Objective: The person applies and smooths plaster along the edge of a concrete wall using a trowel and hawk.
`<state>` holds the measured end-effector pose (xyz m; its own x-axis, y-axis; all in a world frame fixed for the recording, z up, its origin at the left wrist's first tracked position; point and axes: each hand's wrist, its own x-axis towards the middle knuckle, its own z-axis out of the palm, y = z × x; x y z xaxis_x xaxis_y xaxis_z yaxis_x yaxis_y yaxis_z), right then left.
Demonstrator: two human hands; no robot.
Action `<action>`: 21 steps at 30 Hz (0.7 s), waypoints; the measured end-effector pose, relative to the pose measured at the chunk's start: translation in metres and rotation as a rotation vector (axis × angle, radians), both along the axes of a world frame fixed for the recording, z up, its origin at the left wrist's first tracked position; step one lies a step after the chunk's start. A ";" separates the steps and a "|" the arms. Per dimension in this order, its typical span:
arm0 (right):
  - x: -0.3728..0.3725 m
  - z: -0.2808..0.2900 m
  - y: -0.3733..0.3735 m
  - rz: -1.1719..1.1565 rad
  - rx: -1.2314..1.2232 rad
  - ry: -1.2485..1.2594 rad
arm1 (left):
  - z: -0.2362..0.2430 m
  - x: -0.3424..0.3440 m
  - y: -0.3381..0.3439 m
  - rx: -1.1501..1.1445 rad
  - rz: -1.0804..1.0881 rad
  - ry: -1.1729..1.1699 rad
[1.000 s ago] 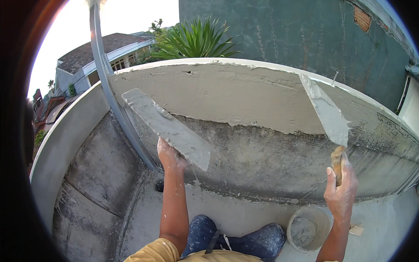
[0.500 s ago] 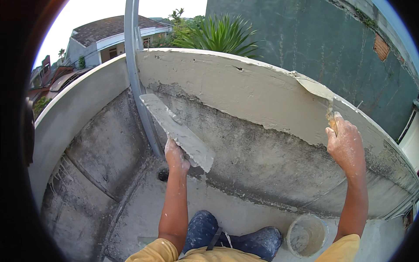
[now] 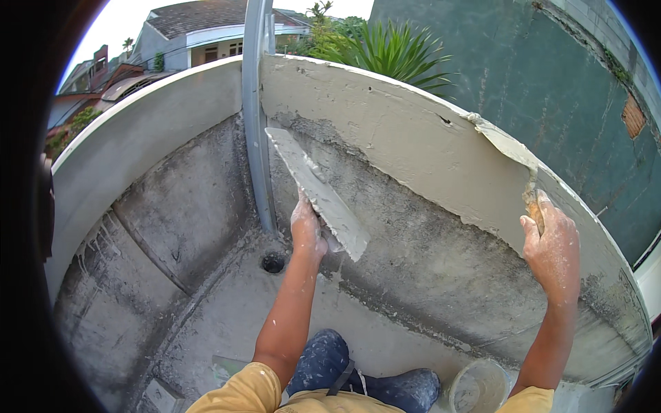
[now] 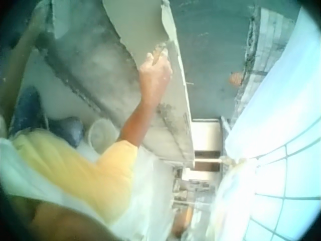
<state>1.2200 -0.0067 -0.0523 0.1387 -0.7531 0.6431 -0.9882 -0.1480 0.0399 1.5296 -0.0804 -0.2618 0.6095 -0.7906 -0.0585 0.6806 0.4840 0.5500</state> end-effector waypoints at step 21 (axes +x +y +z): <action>0.307 0.038 -0.150 0.514 0.126 0.121 | 0.113 0.117 -0.093 -0.014 0.227 -0.219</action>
